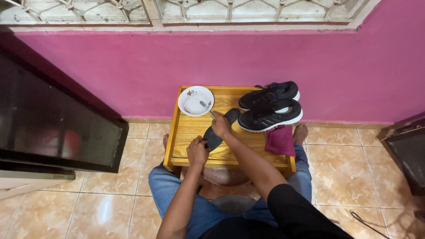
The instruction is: The person cleans a black shoe insole using a toothbrush and a cleaning solution from a white bowl. They scrub the insole thoroughly and then wipe it with a pink cloth. A pair of black sneakers is visible on the table nearby.
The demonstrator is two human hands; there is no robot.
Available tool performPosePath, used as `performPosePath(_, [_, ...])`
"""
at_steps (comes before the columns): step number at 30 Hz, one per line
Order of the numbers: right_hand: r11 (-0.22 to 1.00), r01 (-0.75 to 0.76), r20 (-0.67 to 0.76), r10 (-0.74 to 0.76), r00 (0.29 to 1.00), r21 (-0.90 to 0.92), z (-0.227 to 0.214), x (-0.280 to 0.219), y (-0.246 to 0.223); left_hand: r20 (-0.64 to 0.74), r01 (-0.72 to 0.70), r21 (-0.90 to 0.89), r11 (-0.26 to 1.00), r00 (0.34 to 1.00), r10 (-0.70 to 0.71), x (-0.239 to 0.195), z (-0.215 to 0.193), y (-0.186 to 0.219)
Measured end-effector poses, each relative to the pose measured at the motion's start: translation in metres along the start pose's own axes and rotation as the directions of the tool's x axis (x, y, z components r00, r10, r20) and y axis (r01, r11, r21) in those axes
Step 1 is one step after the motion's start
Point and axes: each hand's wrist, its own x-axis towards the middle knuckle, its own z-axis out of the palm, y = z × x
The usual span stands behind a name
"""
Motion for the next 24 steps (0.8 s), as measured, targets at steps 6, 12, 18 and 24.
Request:
performPosePath(6, [0.990, -0.116, 0.018, 0.118, 0.993, -0.083, -0.012, -0.015, 0.003, -0.012, 0.003, 0.016, 1.000, 1.000, -0.002, 0.003, 0.006, -0.004])
performPosePath(12, [0.992, 0.000, -0.070, -0.008, 0.997, -0.123, -0.005, -0.019, 0.023, -0.020, -0.003, 0.023, 1.000, 1.000, 0.003, 0.003, 0.004, -0.003])
performPosePath(18, [0.995, 0.067, -0.122, -0.076, 0.990, -0.079, -0.015, -0.019, 0.019, -0.018, 0.001, 0.043, 0.999, 1.000, 0.000, -0.001, 0.002, 0.001])
performPosePath(24, [0.987, 0.085, -0.072, -0.095, 0.993, -0.138, -0.021, 0.008, 0.018, -0.020, -0.003, 0.057, 0.998, 1.000, 0.005, -0.002, 0.000, 0.001])
